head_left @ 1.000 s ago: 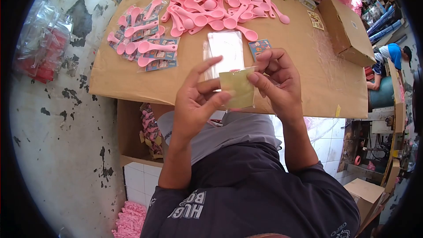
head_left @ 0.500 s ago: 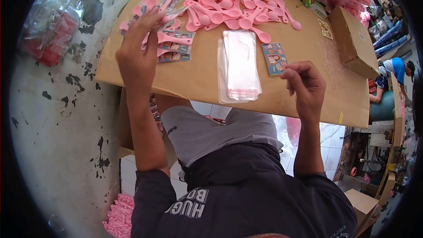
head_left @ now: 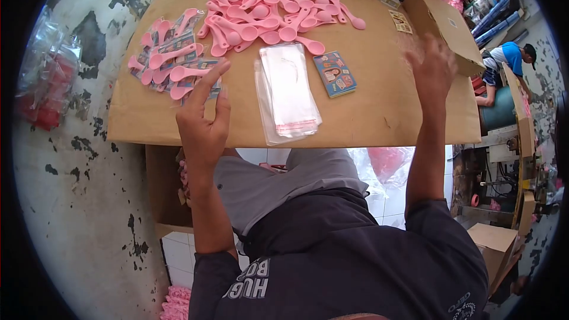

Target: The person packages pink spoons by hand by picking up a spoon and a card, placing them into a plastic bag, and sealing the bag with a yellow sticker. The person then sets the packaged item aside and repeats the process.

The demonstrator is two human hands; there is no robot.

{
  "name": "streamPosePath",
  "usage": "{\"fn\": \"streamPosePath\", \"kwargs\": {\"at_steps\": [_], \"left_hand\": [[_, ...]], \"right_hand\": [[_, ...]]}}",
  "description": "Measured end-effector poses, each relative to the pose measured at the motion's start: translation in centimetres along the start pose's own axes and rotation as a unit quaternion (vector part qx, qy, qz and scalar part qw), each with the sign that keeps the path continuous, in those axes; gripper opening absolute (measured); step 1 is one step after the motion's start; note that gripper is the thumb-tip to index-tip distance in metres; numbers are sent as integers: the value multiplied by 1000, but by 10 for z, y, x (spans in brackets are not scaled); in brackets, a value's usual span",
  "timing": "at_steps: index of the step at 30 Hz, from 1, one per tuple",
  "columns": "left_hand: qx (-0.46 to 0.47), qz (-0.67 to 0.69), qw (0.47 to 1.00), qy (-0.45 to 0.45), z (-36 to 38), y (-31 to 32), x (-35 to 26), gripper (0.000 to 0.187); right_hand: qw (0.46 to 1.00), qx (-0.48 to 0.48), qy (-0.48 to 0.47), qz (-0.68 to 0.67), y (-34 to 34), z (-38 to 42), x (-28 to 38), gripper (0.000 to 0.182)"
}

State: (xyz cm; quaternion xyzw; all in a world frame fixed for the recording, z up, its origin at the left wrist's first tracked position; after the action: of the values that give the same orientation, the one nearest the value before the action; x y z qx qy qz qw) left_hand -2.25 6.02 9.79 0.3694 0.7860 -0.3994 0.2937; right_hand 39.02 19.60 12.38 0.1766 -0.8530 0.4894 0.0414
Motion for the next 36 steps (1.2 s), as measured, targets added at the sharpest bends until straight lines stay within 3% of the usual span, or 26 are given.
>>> {"fn": "streamPosePath", "kwargs": {"at_steps": [2,3,5,7,9,12,15,19,27,32,34,36], "left_hand": [[-11,-6,1000,-20,3,-1,5,40],[10,-12,999,-44,6,6,4,38],[38,-22,997,-67,10,21,4,36],[101,-99,987,81,13,53,-22,33],[132,-106,982,82,18,72,-27,35],[172,-133,972,88,26,87,-29,38],[166,-152,971,78,30,89,-28,38],[141,-161,975,65,32,86,-24,34],[123,-131,981,67,32,82,-20,29],[120,-123,983,71,34,82,-18,29],[116,-119,983,79,35,81,-19,29],[109,-119,983,85,35,81,-21,30]], "right_hand": [[980,-193,-50,17,-42,11,23,34],[981,-191,-21,-33,-43,18,32,27],[985,-137,-99,-45,-24,30,73,22],[969,-8,-81,-235,26,45,102,21],[950,54,-162,-261,48,59,151,24],[944,54,-243,-218,54,65,196,29],[949,51,-266,-161,68,67,208,32],[937,88,-303,-146,71,79,208,31],[916,211,-291,-177,31,112,175,19],[947,193,-211,-147,10,108,104,17],[989,95,-113,11,-13,94,62,20],[995,53,-76,-32,-28,90,50,20]]}}
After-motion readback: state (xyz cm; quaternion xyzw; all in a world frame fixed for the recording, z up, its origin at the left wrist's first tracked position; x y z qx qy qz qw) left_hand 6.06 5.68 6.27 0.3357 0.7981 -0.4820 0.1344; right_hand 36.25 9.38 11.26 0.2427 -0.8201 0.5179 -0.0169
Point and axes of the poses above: each hand's wrist, its own z-axis away from the middle knuckle, its own y-axis out of the palm, x = y × z, the point moved 10 cm from there along -z, towards the middle knuckle, and after that the axes turned 4 degrees about -y, right-handed, at the moved point
